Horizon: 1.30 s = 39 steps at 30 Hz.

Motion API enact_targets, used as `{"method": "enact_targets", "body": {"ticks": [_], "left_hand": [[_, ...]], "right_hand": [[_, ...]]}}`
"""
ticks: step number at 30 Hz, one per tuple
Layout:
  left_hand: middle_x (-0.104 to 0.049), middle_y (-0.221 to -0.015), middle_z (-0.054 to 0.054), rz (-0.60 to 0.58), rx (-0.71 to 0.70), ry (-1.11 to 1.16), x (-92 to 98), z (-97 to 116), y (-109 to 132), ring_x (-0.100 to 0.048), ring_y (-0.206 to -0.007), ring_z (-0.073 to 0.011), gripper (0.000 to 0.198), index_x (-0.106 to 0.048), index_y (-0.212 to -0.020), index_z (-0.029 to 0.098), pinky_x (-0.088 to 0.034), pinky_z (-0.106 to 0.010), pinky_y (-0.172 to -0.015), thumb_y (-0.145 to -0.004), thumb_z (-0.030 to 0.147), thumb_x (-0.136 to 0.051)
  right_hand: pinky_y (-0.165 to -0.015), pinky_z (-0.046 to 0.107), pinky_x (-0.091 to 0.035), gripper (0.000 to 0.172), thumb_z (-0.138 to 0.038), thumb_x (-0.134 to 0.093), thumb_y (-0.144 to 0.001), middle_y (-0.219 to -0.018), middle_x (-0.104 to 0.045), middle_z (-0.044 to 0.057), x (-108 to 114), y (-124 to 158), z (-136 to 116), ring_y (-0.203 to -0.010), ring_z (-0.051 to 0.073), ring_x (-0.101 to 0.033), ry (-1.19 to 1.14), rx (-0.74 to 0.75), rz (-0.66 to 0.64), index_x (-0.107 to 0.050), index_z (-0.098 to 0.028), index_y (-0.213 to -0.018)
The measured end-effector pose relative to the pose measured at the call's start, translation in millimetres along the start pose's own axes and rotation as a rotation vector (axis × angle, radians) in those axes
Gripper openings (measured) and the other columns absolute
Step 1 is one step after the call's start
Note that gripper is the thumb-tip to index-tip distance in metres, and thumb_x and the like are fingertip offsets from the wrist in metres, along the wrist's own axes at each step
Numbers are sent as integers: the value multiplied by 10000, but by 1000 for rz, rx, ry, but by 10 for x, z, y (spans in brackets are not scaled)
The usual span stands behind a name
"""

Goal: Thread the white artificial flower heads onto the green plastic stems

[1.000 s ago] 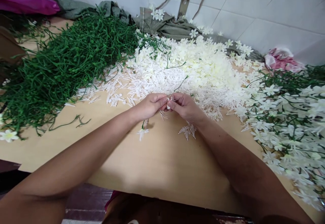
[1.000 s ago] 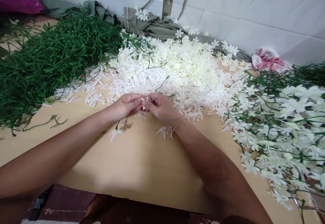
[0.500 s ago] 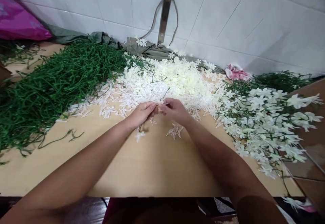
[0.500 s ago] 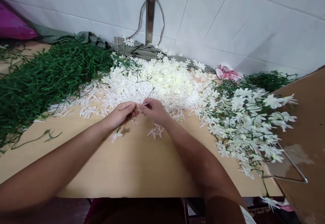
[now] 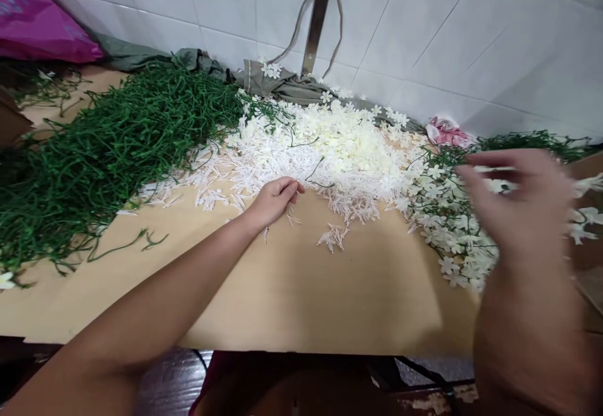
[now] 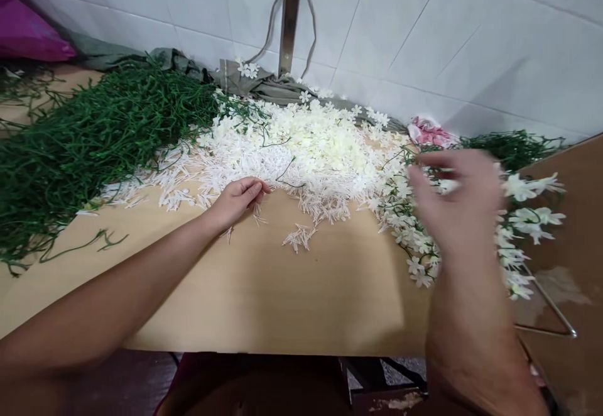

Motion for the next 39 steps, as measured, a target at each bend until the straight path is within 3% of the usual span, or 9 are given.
{"method": "enact_targets", "body": {"ticks": [4, 6, 8, 15, 20, 27, 32, 34, 39], "left_hand": [[-472, -603, 34, 9, -20, 39, 23, -27, 3, -365, -506, -62, 282, -621, -819, 145, -268, -214, -494, -848, 399, -503], [-497, -627, 27, 31, -5, 57, 39, -61, -9, -381, -517, -62, 275, -632, -850, 145, -271, -213, -496, -829, 401, -533], [-527, -653, 19, 55, 19, 77, 52, -93, -22, -396, -529, -62, 262, -646, -886, 144, -276, -211, -500, -814, 379, -554], [-643, -815, -23, 49, 96, 213, 44, -61, -18, -465, -564, -54, 306, -667, -989, 136, -313, -204, -499, -772, 349, -633], [-669, -756, -21, 34, 141, 299, 13, 22, 15, -479, -564, -47, 332, -673, -969, 116, -349, -198, -535, -713, 323, -717], [-642, -660, 10, 147, 145, 453, 100, 28, 4, -391, -463, -23, 455, -632, -998, 104, -266, -188, -453, -598, 251, -793], [-602, -642, 22, 202, 101, 494, 291, 217, 23, -409, -475, -20, 251, -668, -932, 102, -289, -167, -438, -684, 122, -693], [-587, -650, 20, 257, 53, 534, 442, 323, 29, -433, -489, -19, 140, -675, -863, 114, -302, -154, -431, -731, 93, -636], [-580, -674, 22, 366, 17, 629, 736, 460, 64, -505, -544, -29, 117, -613, -729, 154, -394, -149, -497, -811, 97, -553]], "right_hand": [[-814, 434, -465, 180, -259, -644, -795, -913, -665, 153, -1357, 215, -926, -907, 279, -551, 13, 303, -463, -685, -124, -907], [-800, 425, -436, 192, -222, -597, -819, -959, -638, 183, -1772, 309, -1092, -929, 294, -514, 162, 376, -554, -677, -93, -936], [-771, 406, -410, 177, -184, -537, -842, -951, -623, 181, -1963, 347, -1122, -920, 292, -489, 232, 413, -582, -672, -94, -914], [-746, 329, -386, 207, -85, -452, -861, -840, -611, 108, -1672, 411, -1211, -823, 216, -432, 55, 576, -441, -642, -139, -798], [-717, 320, -376, 258, -52, -404, -871, -836, -618, 88, -1449, 646, -1411, -814, 208, -425, -21, 768, -343, -633, -162, -821], [-703, 353, -387, 311, -66, -344, -895, -867, -627, 99, -1467, 660, -1396, -794, 217, -449, -22, 749, -431, -621, -184, -819], [-780, 370, -460, 219, -253, -428, -929, -951, -619, 135, -1451, 651, -1343, -874, 232, -507, -167, 594, -408, -616, -145, -957], [-843, 381, -475, 320, -353, -469, -916, -1019, -609, 164, -1397, 730, -1399, -946, 247, -517, -246, 569, -365, -596, -101, -1067], [-1034, 448, -384, 455, -485, -482, -884, -1220, -591, 152, -1427, 1259, -1903, -1192, 303, -468, -354, 927, -513, -602, -129, -1141]]}}
Point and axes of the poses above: each hand's wrist, its own y-axis away from the middle knuckle, its own x-axis out of the back of the hand, z = x × y, the point moved 6 cm from there along -y, towards the middle knuckle
